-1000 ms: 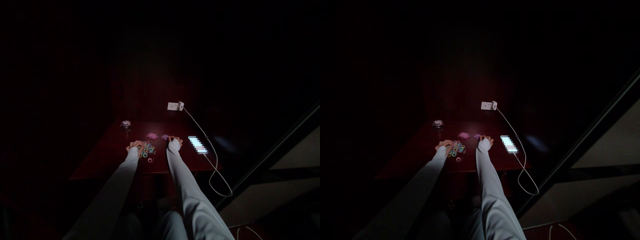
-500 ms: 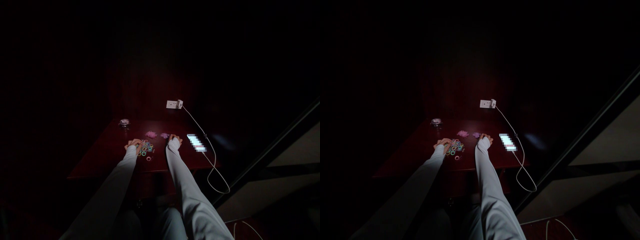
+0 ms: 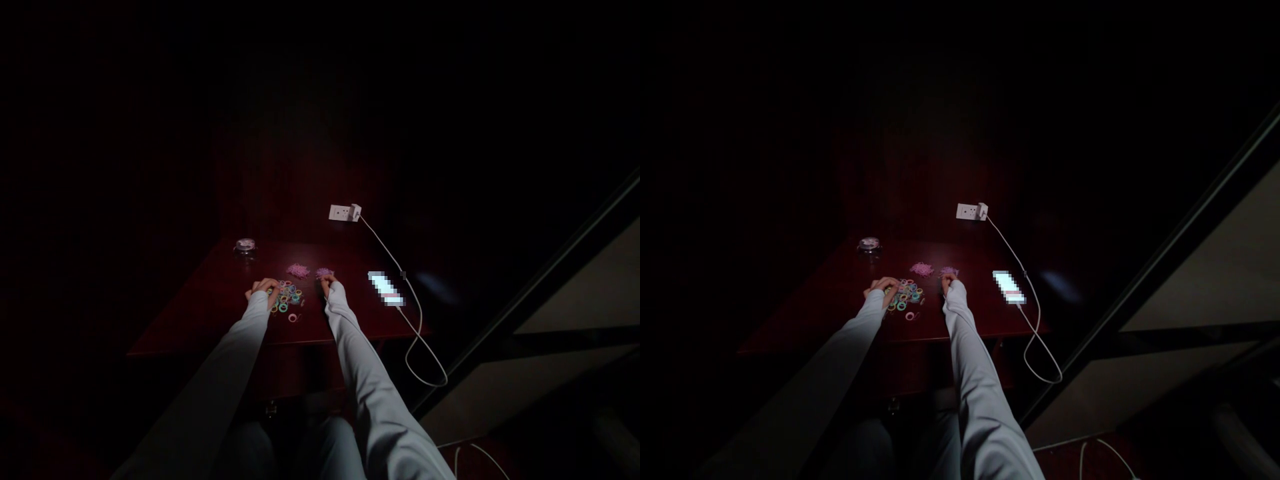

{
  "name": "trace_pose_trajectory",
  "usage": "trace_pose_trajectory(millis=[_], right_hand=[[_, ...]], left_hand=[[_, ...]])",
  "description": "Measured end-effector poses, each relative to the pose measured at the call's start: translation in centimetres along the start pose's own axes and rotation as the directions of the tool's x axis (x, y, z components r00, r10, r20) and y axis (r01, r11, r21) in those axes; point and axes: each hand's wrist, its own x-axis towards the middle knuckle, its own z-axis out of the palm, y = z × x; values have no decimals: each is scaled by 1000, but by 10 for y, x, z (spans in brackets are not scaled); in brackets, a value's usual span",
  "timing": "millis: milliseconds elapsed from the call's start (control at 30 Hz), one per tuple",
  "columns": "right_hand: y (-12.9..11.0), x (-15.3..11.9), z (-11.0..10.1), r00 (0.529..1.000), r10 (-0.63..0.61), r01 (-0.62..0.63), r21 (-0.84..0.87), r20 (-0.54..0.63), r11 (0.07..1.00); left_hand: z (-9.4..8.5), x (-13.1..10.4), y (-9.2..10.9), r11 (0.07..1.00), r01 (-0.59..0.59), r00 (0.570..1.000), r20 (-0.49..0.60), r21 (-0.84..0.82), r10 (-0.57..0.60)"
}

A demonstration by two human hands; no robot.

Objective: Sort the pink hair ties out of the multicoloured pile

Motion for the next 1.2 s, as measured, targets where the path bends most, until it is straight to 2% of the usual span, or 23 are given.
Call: trace_pose_trajectory(millis=[100, 167, 300, 400, 500, 700, 833, 1000, 1200], right_hand=[[-7, -10, 0, 984, -13, 24, -63, 180, 998], [-16, -17, -2, 965, -73, 111, -140, 253, 984], [-31, -28, -4, 925, -183, 276, -255, 333, 927], [-37, -33, -1, 895, -200, 343, -330, 398, 879], [-41, -37, 7, 875, -194, 386, -398, 443, 832], [-50, -40, 25, 886, -174, 364, -410, 431, 836], [-51, -41, 31, 897, -183, 348, -389, 402, 853], [-42, -40, 33, 910, -219, 329, -291, 352, 898], [-26, -29, 36, 971, -172, 202, -193, 163, 960]], left_hand=[[0, -1, -1, 1000, 0, 1000, -7, 2, 0], [1, -1, 0, 1000, 1, 1000, -14, -6, -1], [5, 2, 1, 999, 41, 997, -58, -36, -43], [9, 4, 0, 994, 50, 991, -118, -93, -61], [13, 8, -4, 985, -4, 992, -127, -171, -18], [16, 14, -11, 966, -56, 991, -133, -253, 22], [15, 15, -11, 966, -62, 993, -112, -251, 34], [14, 14, -11, 989, -84, 996, -49, -120, 79], [17, 11, -18, 990, -122, 993, 8, 73, 122]])
